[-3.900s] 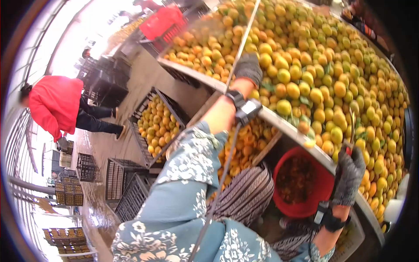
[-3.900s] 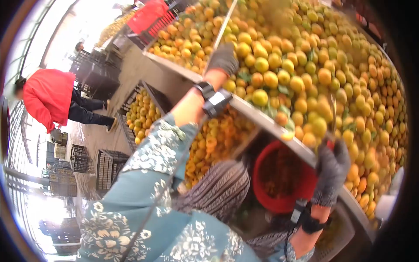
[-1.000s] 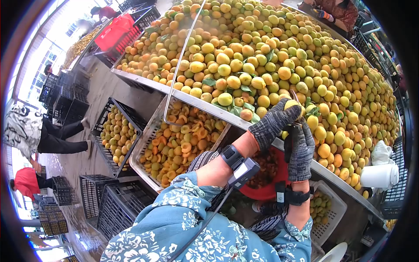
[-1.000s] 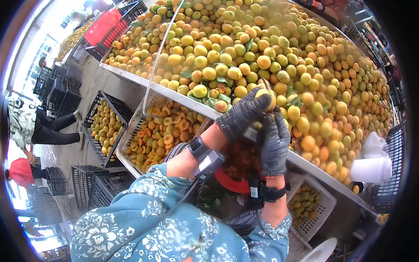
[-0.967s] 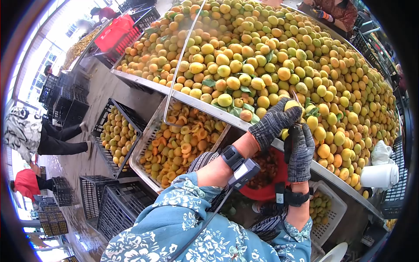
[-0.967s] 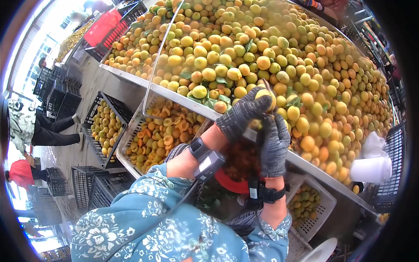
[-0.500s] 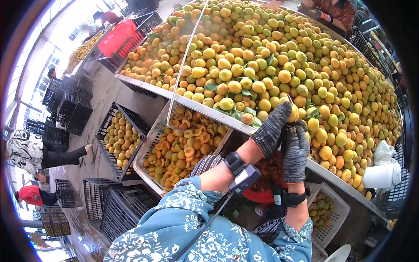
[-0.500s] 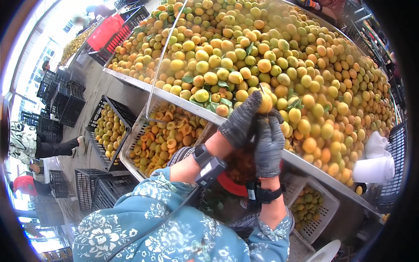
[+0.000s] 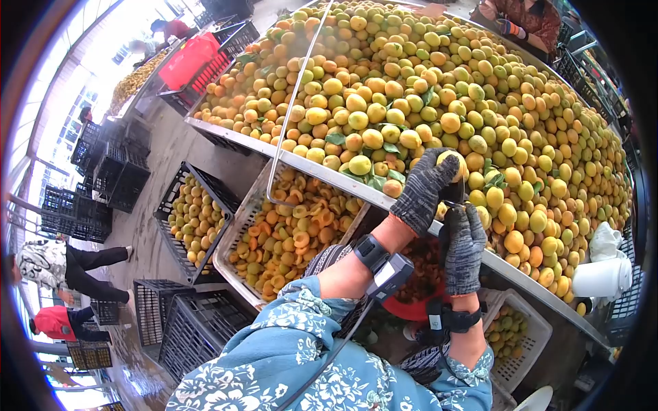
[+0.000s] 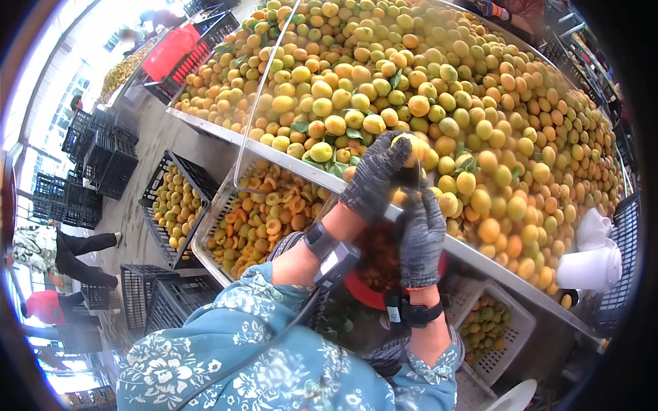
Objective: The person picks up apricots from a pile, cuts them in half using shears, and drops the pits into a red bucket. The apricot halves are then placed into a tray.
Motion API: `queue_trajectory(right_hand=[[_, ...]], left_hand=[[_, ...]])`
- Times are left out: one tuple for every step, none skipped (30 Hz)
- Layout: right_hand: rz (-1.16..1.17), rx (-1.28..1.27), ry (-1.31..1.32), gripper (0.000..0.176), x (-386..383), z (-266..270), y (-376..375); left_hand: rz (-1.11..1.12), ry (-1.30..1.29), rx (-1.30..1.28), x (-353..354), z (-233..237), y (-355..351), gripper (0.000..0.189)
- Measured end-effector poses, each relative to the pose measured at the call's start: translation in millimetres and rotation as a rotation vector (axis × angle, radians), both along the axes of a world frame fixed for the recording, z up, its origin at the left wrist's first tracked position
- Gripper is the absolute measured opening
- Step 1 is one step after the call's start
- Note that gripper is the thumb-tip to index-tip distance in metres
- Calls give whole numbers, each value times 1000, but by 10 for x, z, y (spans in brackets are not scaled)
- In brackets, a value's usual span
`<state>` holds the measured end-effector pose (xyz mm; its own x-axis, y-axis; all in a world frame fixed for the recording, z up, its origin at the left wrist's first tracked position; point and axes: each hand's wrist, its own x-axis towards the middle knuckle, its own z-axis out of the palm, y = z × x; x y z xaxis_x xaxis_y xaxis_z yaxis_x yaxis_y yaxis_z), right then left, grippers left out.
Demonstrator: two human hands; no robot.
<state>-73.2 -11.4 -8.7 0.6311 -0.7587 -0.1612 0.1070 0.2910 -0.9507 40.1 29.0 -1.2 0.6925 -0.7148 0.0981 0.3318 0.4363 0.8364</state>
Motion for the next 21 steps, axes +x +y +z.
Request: queue_trajectory(right_hand=[[1,1,-2,16,5,-10,-24],[63,16,-45,17,7,-29,-82],[125,32,-85,20,8,-54,-143],[82,29,-131,21,24,-83,-197],[9,71,-180,21,49,-164,-251],[-3,4,-120,21,31,-195,-330],[-20,-65,-59,21,9,-211,-392],[16,-106,-62,21,-10,-153,-377],[48,-148,-60,21,-39,-96,-344],[55,-490,-53,21,-66,-190,-333],[72,-215,-5,17,-78,-164,-323],[60,-96,-44,15,-73,-88,-282],[47,24,-87,13,-65,-31,-242],[18,50,-133,11,-63,-63,-227],[8,51,-124,11,-77,-48,-206],[12,0,-92,11,-78,7,-184],[20,-52,-63,11,-80,37,-176],[49,-108,-31,14,-95,24,-184],[46,-105,-33,14,-91,6,-174],[29,-220,8,18,-79,-18,-162],[13,-335,50,22,-68,-52,-154]], left_hand=[[1,-2,1,-16,-42,-38,32],[10,11,2,-64,-46,-90,31],[20,26,4,-110,-61,-106,30],[-7,80,64,-175,-84,-103,27],[-50,38,70,-185,-107,-122,29],[-107,83,33,-190,-127,-131,29],[-167,128,-5,-194,-143,-154,30],[-145,123,42,-163,-168,-169,32],[-127,120,86,-124,-148,-168,33],[-117,98,114,-96,-146,-140,35],[-100,-45,108,-61,-105,-110,34],[-81,-73,107,-59,-83,-95,33],[-61,-104,108,-61,-73,-80,32],[-99,-89,88,-60,-72,-57,33],[-133,-76,67,-59,-73,-41,34],[-152,-64,34,-61,-72,-41,32],[-156,-64,34,-66,-82,-43,32],[-174,24,9,-64,-101,-37,31],[-192,111,-15,-63,-110,-30,30],[-187,83,-8,-79,-76,-24,29],[-190,83,-5,-113,-89,-34,29]])
